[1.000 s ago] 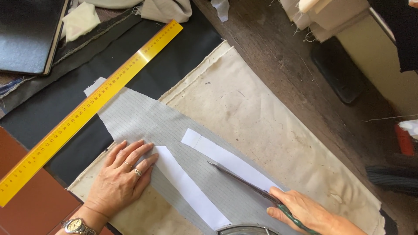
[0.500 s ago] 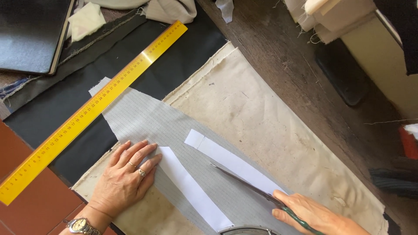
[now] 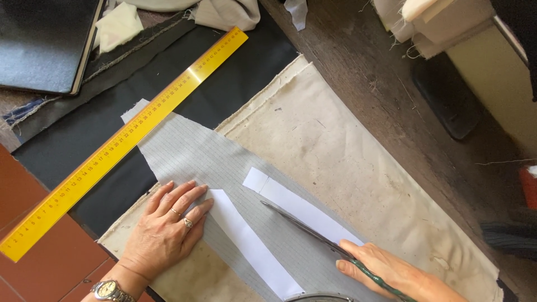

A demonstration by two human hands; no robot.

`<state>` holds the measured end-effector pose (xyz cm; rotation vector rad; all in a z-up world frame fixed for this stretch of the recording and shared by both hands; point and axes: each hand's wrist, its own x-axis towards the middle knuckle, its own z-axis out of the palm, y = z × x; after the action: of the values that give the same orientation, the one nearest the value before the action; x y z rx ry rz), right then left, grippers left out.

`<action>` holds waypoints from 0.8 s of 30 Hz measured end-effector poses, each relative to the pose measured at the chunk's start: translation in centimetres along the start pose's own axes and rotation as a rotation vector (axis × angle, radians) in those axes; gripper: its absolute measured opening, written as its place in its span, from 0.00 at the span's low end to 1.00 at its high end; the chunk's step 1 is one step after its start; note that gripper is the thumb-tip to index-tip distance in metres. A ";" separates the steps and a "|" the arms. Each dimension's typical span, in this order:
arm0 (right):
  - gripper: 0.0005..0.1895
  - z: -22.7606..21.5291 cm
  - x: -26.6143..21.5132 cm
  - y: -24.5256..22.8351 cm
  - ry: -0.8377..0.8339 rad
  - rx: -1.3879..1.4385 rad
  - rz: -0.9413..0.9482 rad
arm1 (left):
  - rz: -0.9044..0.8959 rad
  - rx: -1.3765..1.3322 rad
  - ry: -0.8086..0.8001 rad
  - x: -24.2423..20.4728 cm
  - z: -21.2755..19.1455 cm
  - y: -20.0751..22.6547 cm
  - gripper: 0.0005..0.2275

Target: The person uses a steam iron to press a long strip of light-colored fabric on a work table. They then use a pair of shears to trim the edges of the fabric strip, cutting it into smaller sections. The person also uses a yellow ruler to measure the fabric during the process.

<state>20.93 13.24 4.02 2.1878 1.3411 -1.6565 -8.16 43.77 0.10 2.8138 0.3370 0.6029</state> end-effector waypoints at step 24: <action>0.20 -1.5 1.9 -3.3 0.036 -0.061 -0.043 | 0.017 0.001 0.010 -0.2 0.2 -0.1 0.12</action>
<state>19.89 17.15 4.44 2.1791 1.4385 -1.5756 -8.26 43.81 -0.18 2.8182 0.3151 0.6214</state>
